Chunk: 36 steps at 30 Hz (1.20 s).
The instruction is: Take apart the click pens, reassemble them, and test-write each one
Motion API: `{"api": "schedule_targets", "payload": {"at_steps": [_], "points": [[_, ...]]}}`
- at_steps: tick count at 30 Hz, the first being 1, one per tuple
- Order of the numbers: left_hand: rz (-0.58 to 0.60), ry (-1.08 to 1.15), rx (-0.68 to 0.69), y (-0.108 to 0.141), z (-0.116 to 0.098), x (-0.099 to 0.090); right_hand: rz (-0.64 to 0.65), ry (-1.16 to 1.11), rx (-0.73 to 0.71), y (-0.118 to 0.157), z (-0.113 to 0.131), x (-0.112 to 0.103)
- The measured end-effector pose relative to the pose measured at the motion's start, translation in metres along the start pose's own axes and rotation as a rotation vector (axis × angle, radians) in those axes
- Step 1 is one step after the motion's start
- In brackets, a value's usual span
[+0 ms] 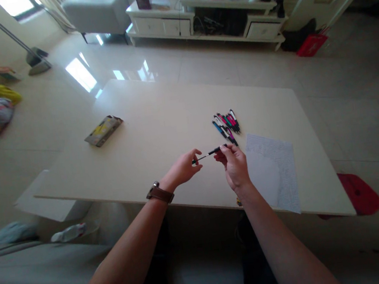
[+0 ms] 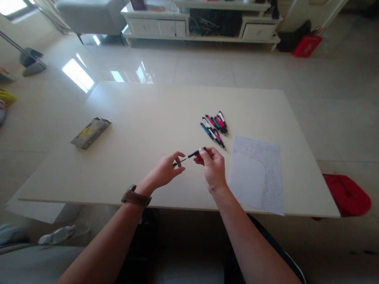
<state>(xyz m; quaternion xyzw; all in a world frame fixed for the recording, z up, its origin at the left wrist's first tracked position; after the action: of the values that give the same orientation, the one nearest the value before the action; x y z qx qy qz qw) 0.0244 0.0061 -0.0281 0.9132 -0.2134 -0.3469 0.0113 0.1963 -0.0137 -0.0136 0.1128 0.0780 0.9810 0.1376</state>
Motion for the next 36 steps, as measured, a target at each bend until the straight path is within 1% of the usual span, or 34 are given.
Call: {"api": "schedule_targets", "payload": {"at_steps": [5, 8, 12, 15, 19, 23, 26, 28, 32, 36], "points": [[0.004, -0.001, -0.006, 0.0, 0.002, 0.002, 0.04, 0.082, -0.022, 0.002, 0.0, 0.004], [-0.005, -0.005, 0.013, 0.0, 0.003, 0.002, 0.078, 0.128, -0.047, 0.004, 0.001, 0.007], [-0.012, -0.02, 0.045, 0.0, 0.004, 0.003, 0.2, 0.225, -0.054, 0.009, -0.002, 0.013], [-0.011, -0.058, 0.075, 0.002, 0.002, 0.004, 0.266, 0.382, -0.108, 0.012, -0.005, 0.015], [0.015, -0.169, 0.083, 0.005, -0.002, 0.003, 0.293, 0.53, -0.178, 0.013, -0.005, 0.015], [0.028, -0.253, 0.099, 0.008, -0.006, 0.0, 0.321, 0.572, -0.17, 0.012, -0.004, 0.013], [0.022, -0.326, 0.072, 0.008, -0.005, -0.001, 0.352, 0.578, -0.149, 0.012, -0.004, 0.011], [0.012, -0.365, 0.057, 0.008, -0.004, -0.003, 0.357, 0.643, -0.166, 0.013, -0.002, 0.01], [0.0, -0.41, 0.07, 0.008, -0.007, -0.005, 0.377, 0.807, -0.204, 0.016, 0.002, 0.01], [0.013, -0.42, 0.103, 0.01, -0.011, -0.005, 0.346, 0.858, -0.21, 0.017, 0.004, 0.012]]}}
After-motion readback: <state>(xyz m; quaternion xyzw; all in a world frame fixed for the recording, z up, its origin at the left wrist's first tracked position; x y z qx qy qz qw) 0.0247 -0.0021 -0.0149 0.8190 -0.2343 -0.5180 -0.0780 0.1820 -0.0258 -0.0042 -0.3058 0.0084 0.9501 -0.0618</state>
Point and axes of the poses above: each hand's wrist, its own y-axis away from the middle knuckle, its own x-axis out of the palm, z = x × y, the point moved 3 cm from there along -y, towards the middle knuckle
